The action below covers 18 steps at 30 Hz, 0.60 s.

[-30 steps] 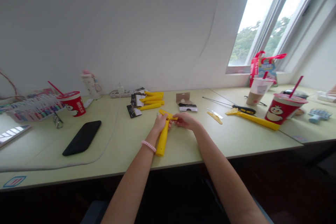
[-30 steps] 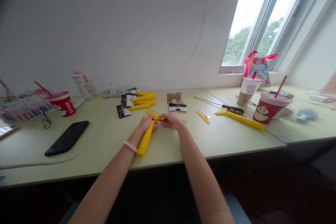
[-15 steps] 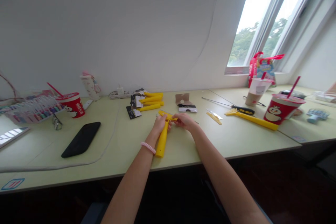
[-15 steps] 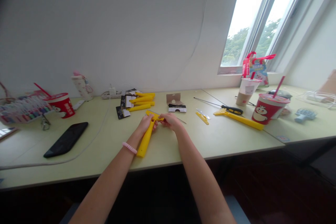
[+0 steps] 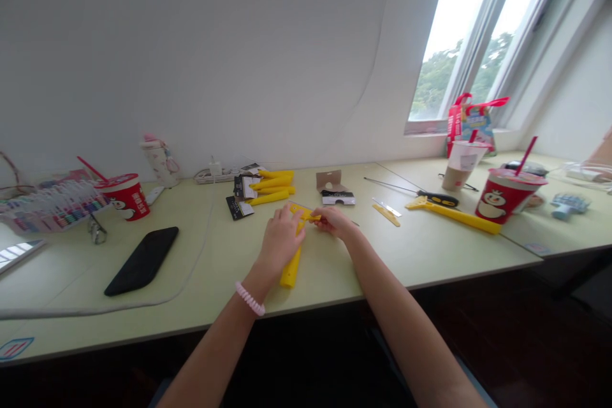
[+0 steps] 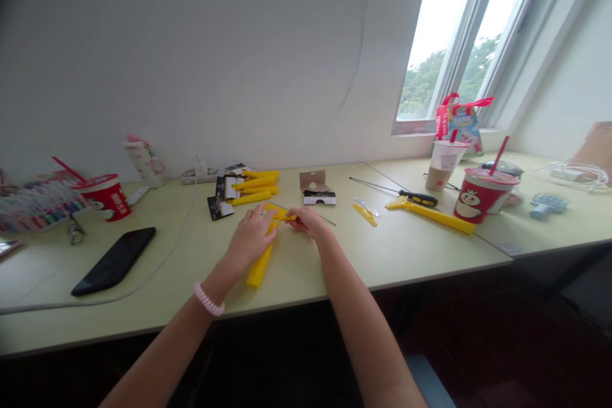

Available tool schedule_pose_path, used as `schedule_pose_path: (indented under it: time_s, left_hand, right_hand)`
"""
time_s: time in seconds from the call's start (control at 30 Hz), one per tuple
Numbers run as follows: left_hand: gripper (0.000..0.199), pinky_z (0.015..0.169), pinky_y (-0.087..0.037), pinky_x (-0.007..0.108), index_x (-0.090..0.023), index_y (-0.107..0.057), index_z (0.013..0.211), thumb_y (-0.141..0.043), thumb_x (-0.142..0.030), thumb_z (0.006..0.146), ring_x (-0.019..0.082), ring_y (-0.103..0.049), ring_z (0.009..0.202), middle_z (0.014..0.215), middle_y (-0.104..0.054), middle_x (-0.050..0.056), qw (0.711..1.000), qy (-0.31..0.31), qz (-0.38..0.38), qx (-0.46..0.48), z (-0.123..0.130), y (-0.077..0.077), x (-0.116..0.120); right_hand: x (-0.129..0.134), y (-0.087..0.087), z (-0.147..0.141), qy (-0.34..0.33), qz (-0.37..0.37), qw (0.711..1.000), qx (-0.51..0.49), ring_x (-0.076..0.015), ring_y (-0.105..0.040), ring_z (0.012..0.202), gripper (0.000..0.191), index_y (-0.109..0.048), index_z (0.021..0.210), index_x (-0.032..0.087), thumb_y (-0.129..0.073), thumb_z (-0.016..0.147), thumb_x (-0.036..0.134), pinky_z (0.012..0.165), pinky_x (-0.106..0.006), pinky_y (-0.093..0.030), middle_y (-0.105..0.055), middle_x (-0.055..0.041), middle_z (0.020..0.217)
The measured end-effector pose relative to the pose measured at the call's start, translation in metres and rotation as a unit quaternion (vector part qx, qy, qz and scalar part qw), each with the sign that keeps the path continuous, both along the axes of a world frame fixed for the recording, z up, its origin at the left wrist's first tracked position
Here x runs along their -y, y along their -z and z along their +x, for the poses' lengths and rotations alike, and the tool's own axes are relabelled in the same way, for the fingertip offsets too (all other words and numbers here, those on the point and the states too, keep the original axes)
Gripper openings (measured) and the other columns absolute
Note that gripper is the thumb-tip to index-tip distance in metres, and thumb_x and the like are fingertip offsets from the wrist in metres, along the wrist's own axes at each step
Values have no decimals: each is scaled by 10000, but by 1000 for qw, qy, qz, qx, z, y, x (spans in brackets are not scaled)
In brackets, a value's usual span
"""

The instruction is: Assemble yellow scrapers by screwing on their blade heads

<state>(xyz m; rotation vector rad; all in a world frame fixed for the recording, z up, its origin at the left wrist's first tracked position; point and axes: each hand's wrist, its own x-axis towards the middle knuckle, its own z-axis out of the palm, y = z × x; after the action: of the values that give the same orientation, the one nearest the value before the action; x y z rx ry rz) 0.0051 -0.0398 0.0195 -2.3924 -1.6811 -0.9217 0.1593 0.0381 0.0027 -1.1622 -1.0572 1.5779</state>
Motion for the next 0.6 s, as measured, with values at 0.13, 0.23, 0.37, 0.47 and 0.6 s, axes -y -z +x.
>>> schedule_pose_path:
  time_s: [0.13, 0.23, 0.37, 0.47, 0.6]
  left_hand:
    - [542, 879, -378, 453, -220, -437, 1270, -547, -217, 740, 351, -416, 1130, 1360, -338, 173, 991, -15, -64, -114, 12, -6, 12]
    - [546, 803, -433, 421, -202, -388, 1308, -458, -131, 771, 329, -490, 1059, 1382, -292, 196, 984, -50, -79, -153, 20, -6, 11]
    - [559, 718, -470, 342, -192, -365, 1312, -340, -31, 777, 221, -608, 841, 1370, -285, 223, 978, -60, -82, -182, 23, 0, 7]
    - [557, 700, -475, 325, -200, -361, 1314, -322, -31, 784, 203, -619, 802, 1358, -298, 228, 978, -67, -61, -188, 21, 4, 4]
    - [547, 731, -472, 324, -215, -371, 1315, -313, -43, 799, 206, -612, 845, 1343, -338, 206, 982, -63, -38, -175, 19, 5, 1]
  right_hand:
    - [1, -1, 0, -18, -2, 1000, -16, -35, -460, 418, 104, -546, 566, 120, -546, 660, 75, 410, -119, -422, -580, -26, 549]
    - [1, -2, -1, -24, -8, 999, -31, -34, -470, 419, 118, -545, 555, 115, -533, 657, 55, 417, -112, -424, -578, -27, 550]
    - [2, -3, -1, -22, -23, 998, -45, -38, -489, 425, 127, -544, 552, 108, -530, 656, 36, 429, -110, -433, -568, -21, 536]
    - [2, -5, -2, -23, -32, 998, -52, -39, -503, 436, 137, -543, 558, 109, -519, 661, 22, 441, -103, -440, -572, -20, 540]
    - [3, -7, -2, -27, -42, 996, -67, -34, -507, 435, 154, -544, 575, 111, -494, 693, 25, 442, -94, -440, -569, -13, 536]
